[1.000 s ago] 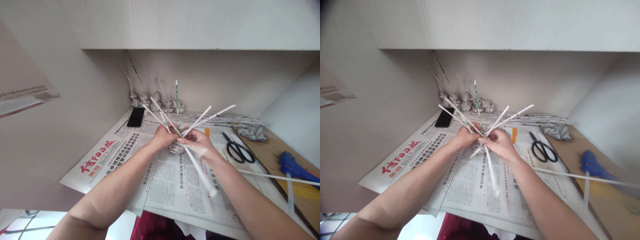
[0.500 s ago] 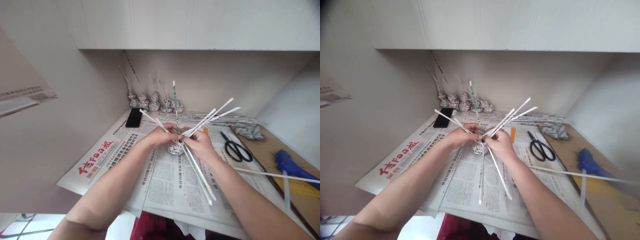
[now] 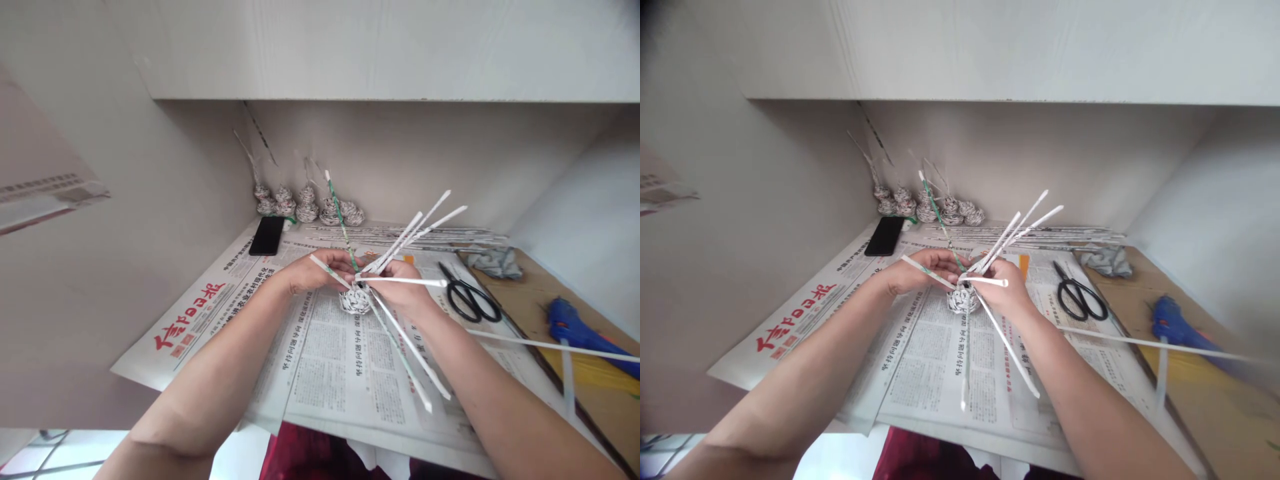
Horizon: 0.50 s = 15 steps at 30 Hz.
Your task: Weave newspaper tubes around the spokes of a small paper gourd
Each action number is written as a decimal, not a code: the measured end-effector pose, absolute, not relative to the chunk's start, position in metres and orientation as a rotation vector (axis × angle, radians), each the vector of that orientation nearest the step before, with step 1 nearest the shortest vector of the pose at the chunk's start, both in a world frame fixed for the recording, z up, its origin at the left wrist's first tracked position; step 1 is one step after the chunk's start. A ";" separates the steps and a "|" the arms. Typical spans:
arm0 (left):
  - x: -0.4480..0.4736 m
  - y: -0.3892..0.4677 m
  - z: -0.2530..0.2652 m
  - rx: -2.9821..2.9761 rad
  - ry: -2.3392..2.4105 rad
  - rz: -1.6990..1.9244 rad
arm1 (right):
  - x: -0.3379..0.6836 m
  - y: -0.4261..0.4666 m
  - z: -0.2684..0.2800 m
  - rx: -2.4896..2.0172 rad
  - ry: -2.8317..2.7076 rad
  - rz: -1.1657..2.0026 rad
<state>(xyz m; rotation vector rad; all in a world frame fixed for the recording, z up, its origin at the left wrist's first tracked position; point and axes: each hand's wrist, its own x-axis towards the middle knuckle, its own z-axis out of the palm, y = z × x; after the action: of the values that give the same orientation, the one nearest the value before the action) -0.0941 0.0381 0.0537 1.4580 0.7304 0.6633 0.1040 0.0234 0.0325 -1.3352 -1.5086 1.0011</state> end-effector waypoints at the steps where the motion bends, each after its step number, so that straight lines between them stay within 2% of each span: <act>1: -0.094 0.037 0.055 1.467 0.725 0.659 | 0.104 0.024 0.032 -1.328 -1.525 0.990; 7: -0.091 0.029 0.059 1.589 0.699 0.674 | 0.111 0.026 0.026 -1.329 -1.634 0.864; 15: -0.068 0.024 0.047 1.599 1.087 0.942 | 0.110 0.025 0.028 -1.195 -1.670 0.908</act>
<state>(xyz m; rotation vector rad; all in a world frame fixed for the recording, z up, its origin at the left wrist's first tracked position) -0.0683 0.0242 0.0475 1.5988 1.0870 0.9420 0.1103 0.0254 0.0280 -1.1947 -1.6699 0.9076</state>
